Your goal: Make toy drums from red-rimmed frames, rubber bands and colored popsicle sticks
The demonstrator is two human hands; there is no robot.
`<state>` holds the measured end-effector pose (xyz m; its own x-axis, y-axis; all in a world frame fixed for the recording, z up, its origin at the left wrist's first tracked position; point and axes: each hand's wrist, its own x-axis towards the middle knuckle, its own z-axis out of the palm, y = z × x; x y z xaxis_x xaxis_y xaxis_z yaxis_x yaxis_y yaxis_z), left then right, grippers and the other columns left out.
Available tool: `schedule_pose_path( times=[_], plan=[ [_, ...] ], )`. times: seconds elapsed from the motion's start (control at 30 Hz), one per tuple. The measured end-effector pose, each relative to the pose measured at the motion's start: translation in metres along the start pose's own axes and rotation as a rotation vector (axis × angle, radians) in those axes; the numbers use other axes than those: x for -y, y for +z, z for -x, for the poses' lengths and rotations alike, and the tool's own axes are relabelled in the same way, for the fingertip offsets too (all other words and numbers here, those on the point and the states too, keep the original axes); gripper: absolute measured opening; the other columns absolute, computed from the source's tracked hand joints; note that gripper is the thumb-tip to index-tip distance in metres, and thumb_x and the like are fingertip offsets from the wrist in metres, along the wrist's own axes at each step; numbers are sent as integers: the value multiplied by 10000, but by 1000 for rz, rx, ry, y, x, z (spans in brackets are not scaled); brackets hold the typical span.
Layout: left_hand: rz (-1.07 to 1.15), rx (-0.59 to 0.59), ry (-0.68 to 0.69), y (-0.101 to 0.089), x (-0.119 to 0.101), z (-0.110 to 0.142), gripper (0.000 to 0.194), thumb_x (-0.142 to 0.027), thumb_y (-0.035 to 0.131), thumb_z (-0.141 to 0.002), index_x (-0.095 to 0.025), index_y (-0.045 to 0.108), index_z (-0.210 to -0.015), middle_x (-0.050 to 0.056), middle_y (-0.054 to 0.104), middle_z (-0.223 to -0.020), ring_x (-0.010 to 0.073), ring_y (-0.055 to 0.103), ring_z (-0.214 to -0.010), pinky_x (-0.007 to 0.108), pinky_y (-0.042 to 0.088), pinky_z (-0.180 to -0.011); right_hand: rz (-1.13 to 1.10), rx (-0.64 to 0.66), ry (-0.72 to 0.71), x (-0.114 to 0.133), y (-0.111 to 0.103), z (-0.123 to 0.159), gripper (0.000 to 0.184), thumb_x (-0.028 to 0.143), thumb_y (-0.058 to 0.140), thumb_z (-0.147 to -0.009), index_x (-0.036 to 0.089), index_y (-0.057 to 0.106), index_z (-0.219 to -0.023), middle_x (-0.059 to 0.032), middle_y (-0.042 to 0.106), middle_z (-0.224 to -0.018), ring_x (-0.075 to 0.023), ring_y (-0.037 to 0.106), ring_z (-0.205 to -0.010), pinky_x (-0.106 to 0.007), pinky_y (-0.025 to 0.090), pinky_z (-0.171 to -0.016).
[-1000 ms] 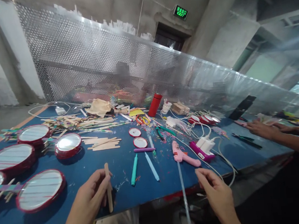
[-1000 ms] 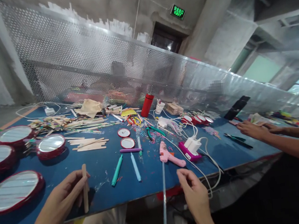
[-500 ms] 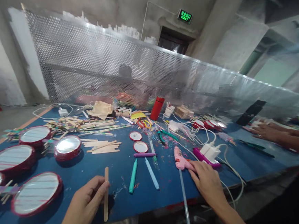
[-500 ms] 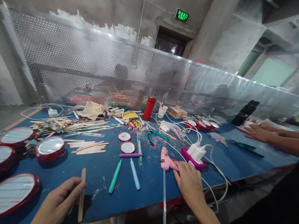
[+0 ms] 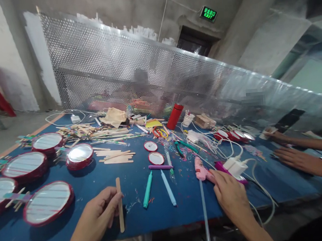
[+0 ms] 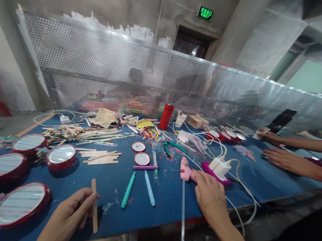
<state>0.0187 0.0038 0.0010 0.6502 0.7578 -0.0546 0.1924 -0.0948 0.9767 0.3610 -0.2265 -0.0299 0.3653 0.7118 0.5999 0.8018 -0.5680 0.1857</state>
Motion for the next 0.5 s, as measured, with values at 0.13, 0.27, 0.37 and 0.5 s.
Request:
schedule_pose_path(
  times=[0.13,0.27,0.37,0.5],
  plan=[
    [6,-12,19,1,5,0,461,-655,557,-790,-204,593,-704,-81,432,-523,99,410,-442,186,364,-438,-69,-25,-66,16,-16,-6,348,165,378,-904,141,614,-1160,-129,697,-1063,-282,609,-962,-414,445,-820],
    [21,-11,14,2,10,0,404,-610,592,-788,-209,624,-751,-80,442,-532,101,417,-438,186,363,-431,-131,-5,-125,33,-27,-14,294,238,386,-965,175,659,-1053,-100,710,-979,-256,606,-915,-377,416,-796],
    [33,-24,31,3,10,0,357,-564,601,-793,-211,627,-742,-80,433,-531,101,412,-438,182,356,-425,-166,46,-153,49,-31,-21,309,267,391,-988,190,668,-876,-78,705,-873,-239,602,-845,-354,392,-759],
    [37,-55,43,6,9,2,374,-565,560,-816,-211,604,-705,-80,417,-526,98,391,-429,182,340,-417,-187,157,-197,72,-34,-38,316,252,413,-988,202,657,-793,-48,694,-824,-222,602,-820,-346,372,-764]
  ],
)
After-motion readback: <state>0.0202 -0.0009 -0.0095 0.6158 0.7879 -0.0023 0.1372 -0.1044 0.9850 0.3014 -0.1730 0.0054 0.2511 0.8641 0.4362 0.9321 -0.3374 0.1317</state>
